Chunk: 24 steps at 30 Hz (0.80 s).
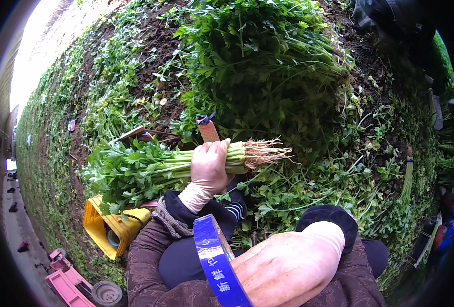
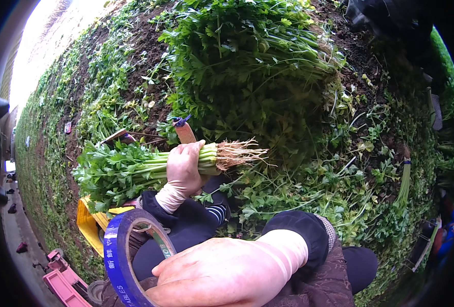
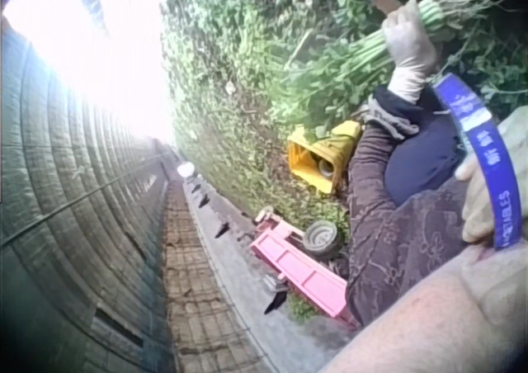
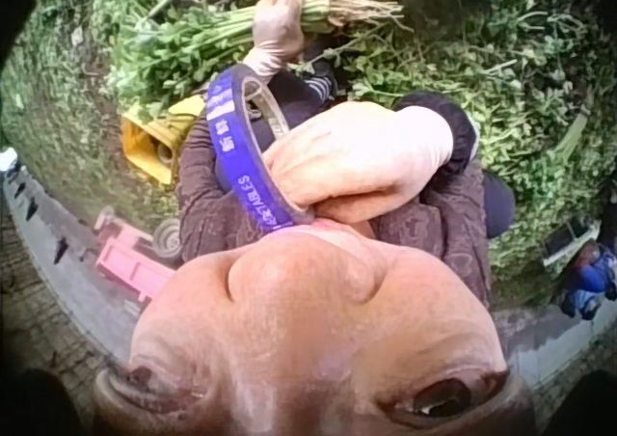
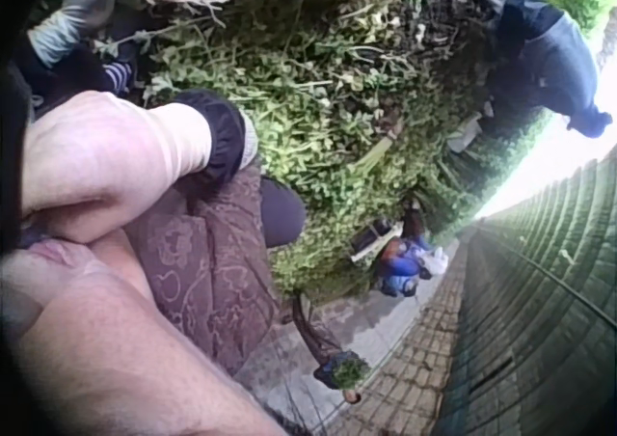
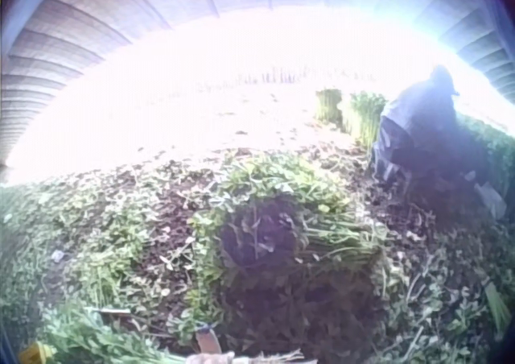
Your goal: The person gathers celery stalks, trims stray leaves, aligns the bunches, and secures them with blue plastic bands. The person repeats this process for multiple bunches, placing finished bundles aside.
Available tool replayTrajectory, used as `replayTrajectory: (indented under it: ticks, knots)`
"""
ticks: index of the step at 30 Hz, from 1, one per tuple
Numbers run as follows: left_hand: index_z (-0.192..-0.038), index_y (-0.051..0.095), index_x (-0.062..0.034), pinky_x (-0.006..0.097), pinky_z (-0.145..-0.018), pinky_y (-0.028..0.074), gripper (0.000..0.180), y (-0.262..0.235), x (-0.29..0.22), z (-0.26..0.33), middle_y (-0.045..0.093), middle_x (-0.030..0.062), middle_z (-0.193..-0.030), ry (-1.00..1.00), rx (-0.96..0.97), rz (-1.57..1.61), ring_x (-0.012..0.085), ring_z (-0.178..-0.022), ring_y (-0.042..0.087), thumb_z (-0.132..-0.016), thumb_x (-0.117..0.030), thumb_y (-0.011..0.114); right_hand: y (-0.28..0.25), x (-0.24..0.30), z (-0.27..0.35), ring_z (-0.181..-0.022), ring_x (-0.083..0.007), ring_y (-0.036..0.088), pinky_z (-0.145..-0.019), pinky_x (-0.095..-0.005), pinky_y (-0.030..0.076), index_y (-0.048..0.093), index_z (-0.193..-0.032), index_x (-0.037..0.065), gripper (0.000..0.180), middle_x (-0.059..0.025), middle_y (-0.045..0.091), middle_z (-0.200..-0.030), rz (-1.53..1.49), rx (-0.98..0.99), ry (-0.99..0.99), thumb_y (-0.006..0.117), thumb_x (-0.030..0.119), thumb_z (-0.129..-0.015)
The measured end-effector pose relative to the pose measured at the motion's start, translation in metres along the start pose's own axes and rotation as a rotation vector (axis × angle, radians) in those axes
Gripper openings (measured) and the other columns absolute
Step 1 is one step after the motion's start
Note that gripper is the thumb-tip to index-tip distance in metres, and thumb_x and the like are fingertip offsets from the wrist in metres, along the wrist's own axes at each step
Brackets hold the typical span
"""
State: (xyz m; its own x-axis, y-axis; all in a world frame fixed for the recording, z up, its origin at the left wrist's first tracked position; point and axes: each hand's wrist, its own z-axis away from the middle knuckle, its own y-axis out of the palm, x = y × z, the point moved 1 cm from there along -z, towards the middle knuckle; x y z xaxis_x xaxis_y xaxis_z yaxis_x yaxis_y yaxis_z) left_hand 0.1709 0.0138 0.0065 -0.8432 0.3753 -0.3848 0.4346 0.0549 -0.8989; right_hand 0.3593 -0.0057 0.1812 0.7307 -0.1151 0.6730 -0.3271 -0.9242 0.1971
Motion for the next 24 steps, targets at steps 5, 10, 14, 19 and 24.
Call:
replayTrajectory:
  ticks: [5, 10, 14, 19, 24]
  knots:
    - [-0.124, 0.055, -0.0007, 0.045, -0.089, 0.047, 0.074, -0.001, -0.001, 0.000, 0.064, 0.0127, -0.106, -0.016, 0.013, -0.007, 0.0318, -0.097, 0.061, -0.059, -0.025, 0.082, -0.006, 0.006, -0.004, -0.107, -0.0390, 0.063, -0.099, -0.0460, 0.050, 0.060, -0.118, -0.004, 0.035, -0.0208, 0.065, -0.113, 0.018, 0.108, 0.091, 0.062, 0.021, -0.095]
    - [-0.123, 0.056, -0.0006, 0.045, -0.089, 0.047, 0.072, 0.000, 0.000, 0.000, 0.064, 0.0130, -0.105, -0.015, 0.013, 0.005, 0.0320, -0.096, 0.061, -0.060, -0.025, 0.081, -0.011, 0.011, -0.006, -0.107, -0.0379, 0.063, -0.100, -0.0453, 0.050, 0.061, -0.117, -0.004, 0.036, -0.0196, 0.066, -0.111, 0.022, 0.181, 0.160, 0.062, 0.025, -0.095]
    - [-0.123, 0.056, -0.0004, 0.045, -0.089, 0.047, 0.071, -0.001, -0.001, 0.000, 0.064, 0.0131, -0.105, -0.015, 0.008, 0.002, 0.0320, -0.096, 0.061, -0.061, -0.024, 0.081, -0.007, 0.007, -0.005, -0.106, -0.0380, 0.063, -0.100, -0.0453, 0.050, 0.061, -0.117, -0.004, 0.035, -0.0195, 0.066, -0.111, 0.035, 0.116, 0.094, 0.061, 0.024, -0.095]
    - [-0.124, 0.056, -0.0005, 0.045, -0.089, 0.047, 0.072, -0.002, -0.002, 0.000, 0.063, 0.0129, -0.105, -0.032, 0.043, -0.009, 0.0320, -0.096, 0.061, -0.060, -0.022, 0.080, -0.005, 0.006, -0.001, -0.106, -0.0384, 0.063, -0.099, -0.0450, 0.050, 0.061, -0.117, -0.004, 0.033, -0.0194, 0.066, -0.111, -0.014, 0.070, 0.083, 0.061, 0.021, -0.096]
    - [-0.124, 0.055, -0.0011, 0.045, -0.090, 0.047, 0.076, -0.002, -0.002, 0.000, 0.064, 0.0120, -0.106, -0.015, 0.012, 0.006, 0.0316, -0.097, 0.061, -0.057, -0.024, 0.083, -0.008, 0.008, 0.000, -0.108, -0.0379, 0.063, -0.100, -0.0486, 0.049, 0.061, -0.117, -0.004, 0.028, -0.0188, 0.065, -0.116, -0.013, 0.117, 0.114, 0.057, 0.015, -0.098]
